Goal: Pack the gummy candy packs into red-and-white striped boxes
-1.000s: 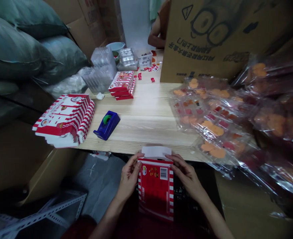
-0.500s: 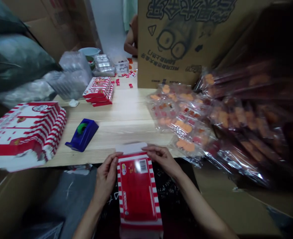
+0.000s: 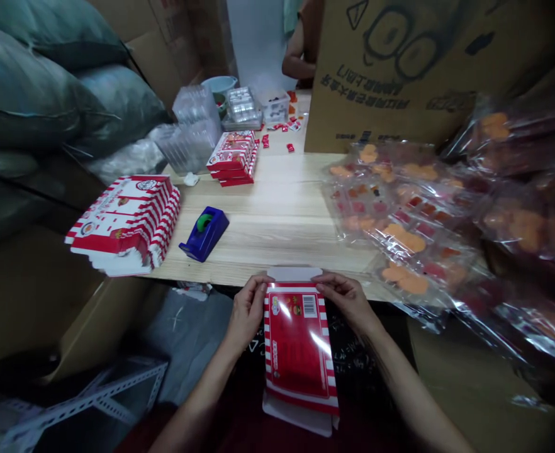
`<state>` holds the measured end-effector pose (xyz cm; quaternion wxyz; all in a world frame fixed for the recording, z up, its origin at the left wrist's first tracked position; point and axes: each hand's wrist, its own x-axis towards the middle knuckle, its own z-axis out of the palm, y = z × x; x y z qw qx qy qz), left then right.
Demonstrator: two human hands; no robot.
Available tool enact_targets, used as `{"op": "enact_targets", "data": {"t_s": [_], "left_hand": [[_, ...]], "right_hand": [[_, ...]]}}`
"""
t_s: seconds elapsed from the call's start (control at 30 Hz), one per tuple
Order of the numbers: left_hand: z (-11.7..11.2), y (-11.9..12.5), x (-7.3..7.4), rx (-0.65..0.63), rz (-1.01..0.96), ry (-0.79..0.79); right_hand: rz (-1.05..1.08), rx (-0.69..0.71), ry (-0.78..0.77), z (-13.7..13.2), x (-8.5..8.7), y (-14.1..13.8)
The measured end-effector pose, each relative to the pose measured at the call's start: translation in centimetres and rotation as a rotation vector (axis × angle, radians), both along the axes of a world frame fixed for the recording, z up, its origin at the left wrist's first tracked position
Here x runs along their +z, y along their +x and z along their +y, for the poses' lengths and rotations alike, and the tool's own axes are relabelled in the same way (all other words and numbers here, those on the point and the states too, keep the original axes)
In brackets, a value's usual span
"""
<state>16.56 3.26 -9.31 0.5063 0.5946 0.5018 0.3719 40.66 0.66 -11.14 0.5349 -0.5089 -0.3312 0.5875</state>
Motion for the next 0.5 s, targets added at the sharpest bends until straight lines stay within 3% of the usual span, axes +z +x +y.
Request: {"op": "enact_targets", "data": {"t_s": [0.13,0.27,0.37,0.5], "left_hand": [[-0.5,0.6,-0.2,0.178,-0.033,0.048],[-1.3,1.2,0.8,0.357,-0.065,0.071],[-1.4,1.6,1.5,0.372,-0.041,0.111],[-0.7,1.9,1.9,0.289,-0.078,0.088]], "right_hand": [[0.056,0.032,0.009,-1.9,1.3,-1.4],[0.377,0.143,-0.074,-6.8,2.4,-3.1],[0.503,0.285,-0.161,-9.6,2.5,-3.4],[0.488,0.303,-0.146,-10.2,2.3,-3.4]]}}
